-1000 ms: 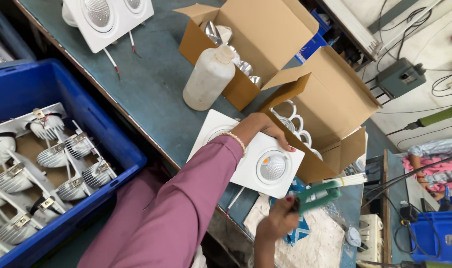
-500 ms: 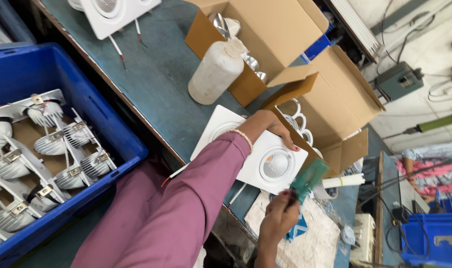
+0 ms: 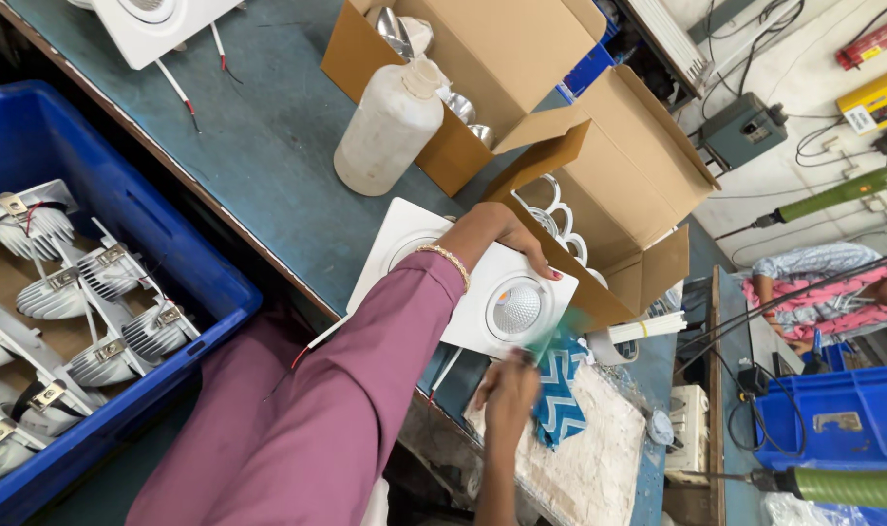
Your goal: The person assembles a dual recessed light fixture by inserting a blue cloth into the housing, placing a metal reflector and a clear lens into each socket, and securing them with white plastic rings. The person uses a cloth to wipe the lens surfaces and places the completed unit into a blue bin.
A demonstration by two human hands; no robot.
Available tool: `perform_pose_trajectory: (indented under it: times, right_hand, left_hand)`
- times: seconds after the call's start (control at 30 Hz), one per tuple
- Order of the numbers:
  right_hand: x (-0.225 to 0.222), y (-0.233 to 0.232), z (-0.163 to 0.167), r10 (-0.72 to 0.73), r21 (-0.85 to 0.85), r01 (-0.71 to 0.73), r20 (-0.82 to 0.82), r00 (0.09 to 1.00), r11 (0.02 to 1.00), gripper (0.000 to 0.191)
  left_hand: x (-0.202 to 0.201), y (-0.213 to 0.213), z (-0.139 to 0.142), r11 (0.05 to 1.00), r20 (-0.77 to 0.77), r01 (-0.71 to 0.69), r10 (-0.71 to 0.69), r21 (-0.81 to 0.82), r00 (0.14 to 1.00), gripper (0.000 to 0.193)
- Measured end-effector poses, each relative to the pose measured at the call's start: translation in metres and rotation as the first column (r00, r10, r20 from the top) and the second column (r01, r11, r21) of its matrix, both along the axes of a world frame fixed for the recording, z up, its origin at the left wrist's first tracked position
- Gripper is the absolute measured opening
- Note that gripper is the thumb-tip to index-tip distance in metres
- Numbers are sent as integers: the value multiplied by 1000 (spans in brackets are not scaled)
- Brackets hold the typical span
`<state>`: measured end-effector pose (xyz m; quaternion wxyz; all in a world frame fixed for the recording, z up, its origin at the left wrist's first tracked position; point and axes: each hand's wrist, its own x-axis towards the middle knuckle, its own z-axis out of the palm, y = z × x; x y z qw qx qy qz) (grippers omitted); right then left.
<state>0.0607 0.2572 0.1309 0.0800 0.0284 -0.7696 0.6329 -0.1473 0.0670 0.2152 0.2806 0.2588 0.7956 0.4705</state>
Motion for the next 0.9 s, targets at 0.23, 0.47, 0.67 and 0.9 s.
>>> perform_pose_trajectory:
  times: [0.23,0.47,0.67,0.9]
  right_hand:
    - [23,-6,-13,-163,-124,129,-327,931,984,39]
    - [53,-15,-26,-70,116,54,145,987,992,25]
    - [49,-13,-1,-25,175,-13,214,977,985,27]
    - [26,-10,4,-275,-74,265,-203,940,961,25]
  left_hand:
    - [-3,3,-3,996,75,-49,54,-71,996,80]
    - [-9,8,-8,998,107,-30,35,-53,994,80]
    - [-5,11,-11,999,115,-27,30,-26,993,80]
    - [-5,10,-11,998,87,-31,36,-54,996,78]
